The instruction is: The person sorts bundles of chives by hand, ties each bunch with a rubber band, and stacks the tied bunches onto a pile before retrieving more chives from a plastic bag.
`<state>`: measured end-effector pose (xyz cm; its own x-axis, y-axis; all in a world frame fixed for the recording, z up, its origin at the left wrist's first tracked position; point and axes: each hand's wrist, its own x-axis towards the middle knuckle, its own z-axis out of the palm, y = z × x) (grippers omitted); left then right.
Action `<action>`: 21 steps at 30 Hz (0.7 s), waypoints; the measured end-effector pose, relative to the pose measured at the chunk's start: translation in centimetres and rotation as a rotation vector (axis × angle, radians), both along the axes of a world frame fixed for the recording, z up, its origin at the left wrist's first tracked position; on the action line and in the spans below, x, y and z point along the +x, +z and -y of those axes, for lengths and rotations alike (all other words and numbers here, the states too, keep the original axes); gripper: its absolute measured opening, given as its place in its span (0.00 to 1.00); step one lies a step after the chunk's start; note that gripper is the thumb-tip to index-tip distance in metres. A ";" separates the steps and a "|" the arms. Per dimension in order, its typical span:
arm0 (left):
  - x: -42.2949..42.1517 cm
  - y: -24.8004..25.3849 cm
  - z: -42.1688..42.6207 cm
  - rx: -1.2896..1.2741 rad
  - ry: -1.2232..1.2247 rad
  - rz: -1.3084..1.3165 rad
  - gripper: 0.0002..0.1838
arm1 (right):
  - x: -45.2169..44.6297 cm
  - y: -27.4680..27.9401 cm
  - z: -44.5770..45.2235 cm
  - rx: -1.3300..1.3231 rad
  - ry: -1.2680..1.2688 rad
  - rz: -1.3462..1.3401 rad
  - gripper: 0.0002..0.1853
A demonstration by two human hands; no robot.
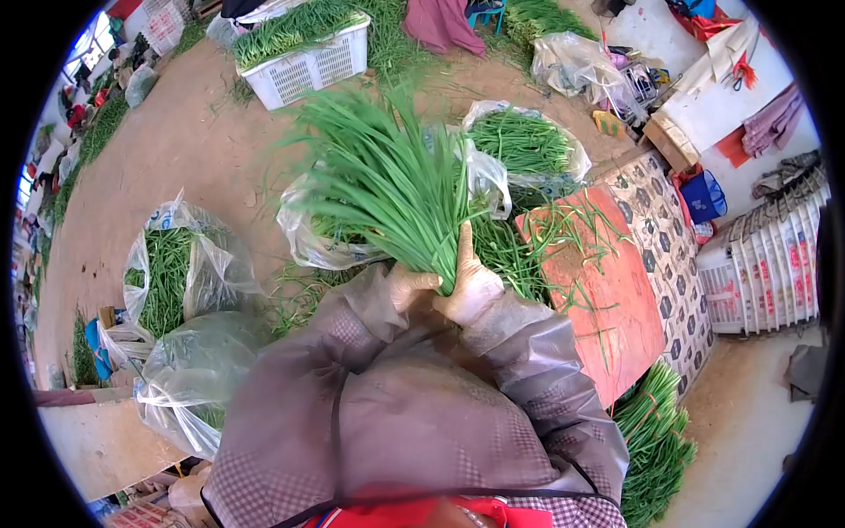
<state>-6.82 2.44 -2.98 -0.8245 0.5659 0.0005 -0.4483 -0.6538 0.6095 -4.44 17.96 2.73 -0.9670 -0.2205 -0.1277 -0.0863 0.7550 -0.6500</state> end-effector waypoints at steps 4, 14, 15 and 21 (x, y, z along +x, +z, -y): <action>-0.8 1.1 -0.4 0.002 0.006 0.013 0.39 | 0.8 0.3 -0.6 -0.099 -0.036 0.004 0.67; 0.0 5.0 -4.1 -0.303 -0.050 -0.101 0.36 | 1.4 6.2 -6.8 -0.711 0.217 0.119 0.47; 0.2 4.9 -4.6 -0.305 -0.066 -0.103 0.36 | 0.8 4.0 -7.6 -0.898 0.181 0.053 0.41; -0.6 3.4 -7.9 -0.658 -0.233 -0.543 0.41 | 0.9 0.7 -10.7 -1.541 -0.039 0.044 0.35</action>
<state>-7.38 10.32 0.42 -0.6687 0.7431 -0.0264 -0.0656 -0.0235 0.9976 -3.59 28.65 3.43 -0.9767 -0.1368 0.1653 -0.0436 -0.6278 -0.7772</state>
